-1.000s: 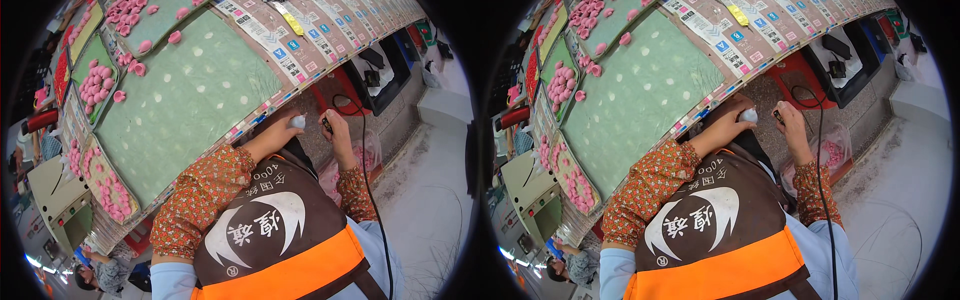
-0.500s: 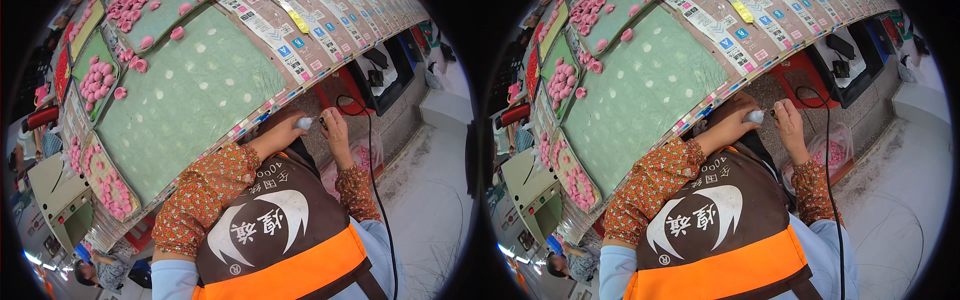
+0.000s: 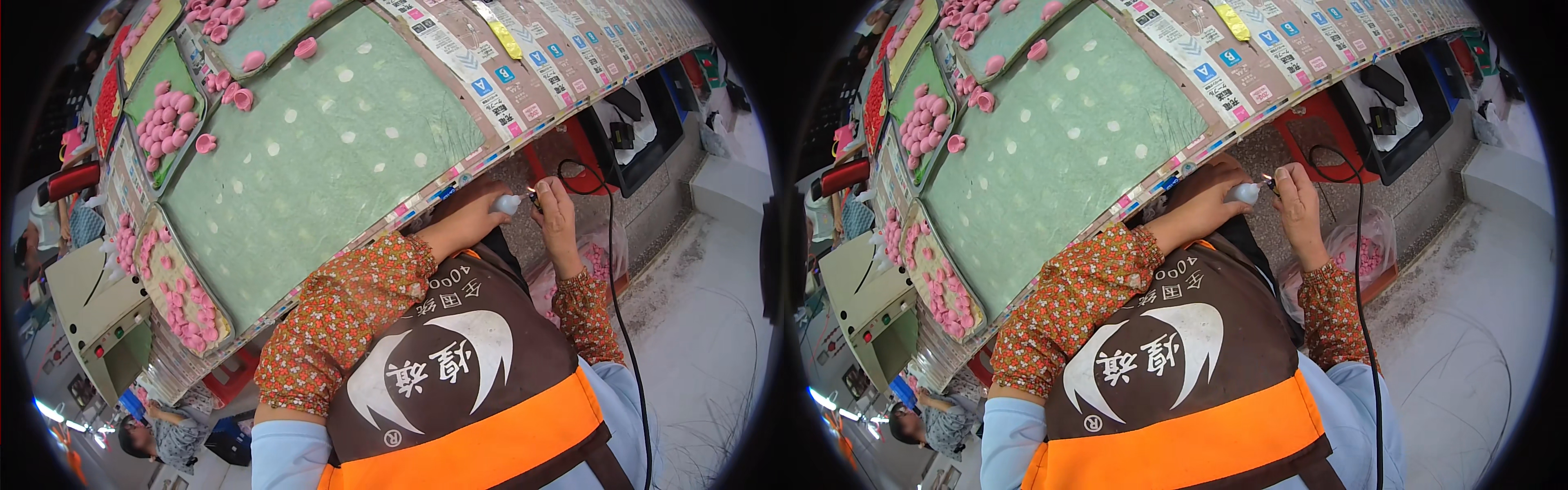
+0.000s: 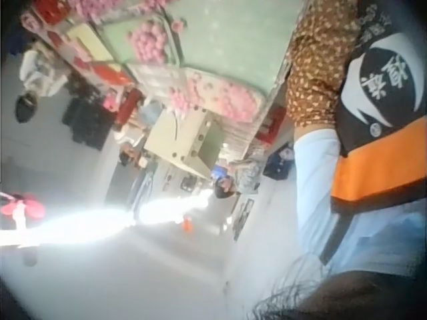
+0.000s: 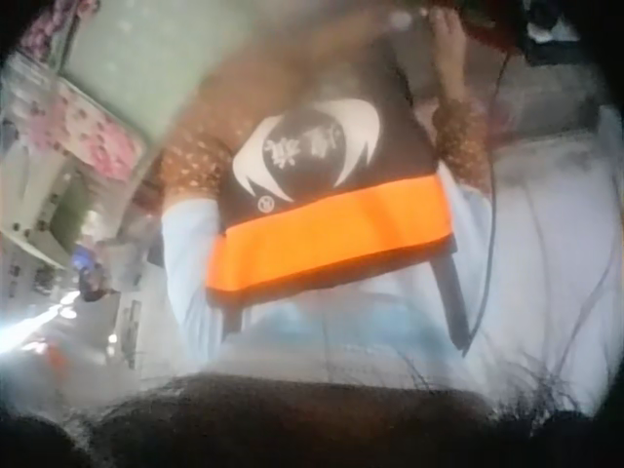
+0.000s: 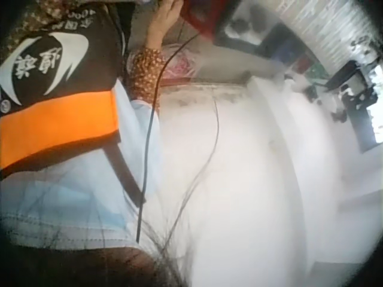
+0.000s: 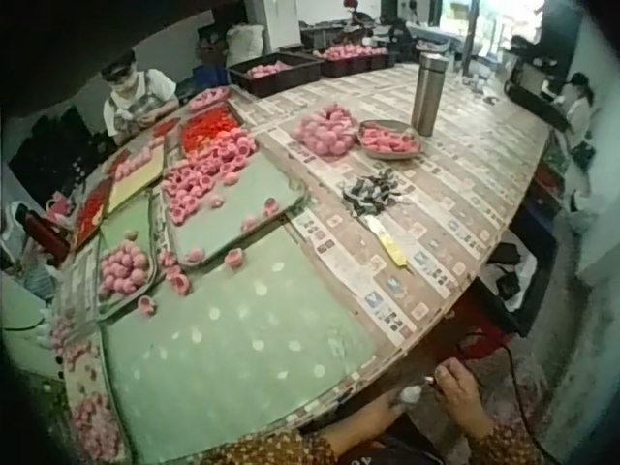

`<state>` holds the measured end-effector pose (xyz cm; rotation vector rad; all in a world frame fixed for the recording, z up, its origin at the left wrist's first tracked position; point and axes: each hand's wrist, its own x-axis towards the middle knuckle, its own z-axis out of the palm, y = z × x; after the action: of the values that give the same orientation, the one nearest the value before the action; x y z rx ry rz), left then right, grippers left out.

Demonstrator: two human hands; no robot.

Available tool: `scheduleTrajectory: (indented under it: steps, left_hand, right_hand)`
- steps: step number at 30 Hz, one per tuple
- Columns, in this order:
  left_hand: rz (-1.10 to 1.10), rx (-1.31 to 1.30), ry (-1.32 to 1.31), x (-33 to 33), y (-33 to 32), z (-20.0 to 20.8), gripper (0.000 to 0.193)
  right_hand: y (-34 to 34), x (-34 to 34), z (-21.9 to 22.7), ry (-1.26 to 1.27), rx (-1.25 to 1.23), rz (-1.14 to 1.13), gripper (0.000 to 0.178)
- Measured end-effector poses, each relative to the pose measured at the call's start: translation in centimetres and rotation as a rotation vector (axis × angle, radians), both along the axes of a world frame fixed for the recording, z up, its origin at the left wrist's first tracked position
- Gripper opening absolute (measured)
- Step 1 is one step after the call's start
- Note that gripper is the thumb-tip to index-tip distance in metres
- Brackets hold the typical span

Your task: The person applies glue to plastic shell pieces using a squeeze bottle, joins matching pieces together by hand to assemble small toy figures, and places the assembled figures onto trays.

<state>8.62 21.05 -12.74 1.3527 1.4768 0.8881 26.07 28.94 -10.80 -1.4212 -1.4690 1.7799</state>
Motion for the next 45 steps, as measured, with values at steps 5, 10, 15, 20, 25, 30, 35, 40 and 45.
scheduleTrajectory:
  steps: [5,10,15,20,25,30,35,40,45]
  left_hand:
    - [-0.022,0.062,0.046,-0.1,0.0,-0.6,0.033]
    - [-0.034,-0.062,-0.099,-0.3,0.0,0.3,0.033]
    - [-0.004,-0.019,-0.082,-0.2,0.0,0.2,0.032]
    - [0.006,-0.047,-0.083,-0.3,-0.1,0.1,0.034]
    - [-0.032,-0.059,-0.067,-0.5,0.0,0.0,0.036]
    - [-0.023,-0.069,-0.101,-0.4,-0.1,0.1,0.035]
    - [-0.019,-0.037,-0.11,-0.5,-0.2,-0.3,0.034]
    - [-0.033,-0.022,-0.116,-0.4,-0.1,-0.5,0.034]
    - [-0.028,-0.03,-0.092,-0.5,-0.2,-0.5,0.033]
  right_hand:
    - [0.2,-0.1,0.1,0.041,0.012,-0.007,0.022]
    - [0.4,-0.3,0.5,0.031,0.031,-0.003,0.023]
    - [0.6,-0.2,0.3,0.028,0.082,0.015,0.02]
    - [0.6,-0.9,0.8,0.029,0.08,-0.024,0.022]
    - [0.9,-1.4,1.7,0.011,0.12,-0.033,0.024]
    - [1.8,-1.1,3.0,-0.015,0.151,-0.014,0.026]
    - [2.6,-3.1,6.1,0.013,0.418,-0.067,0.033]
    - [5.1,-5.8,7.3,0.03,0.881,-0.127,0.028]
    - [7.9,-8.3,8.0,-0.397,1.292,0.122,0.023]
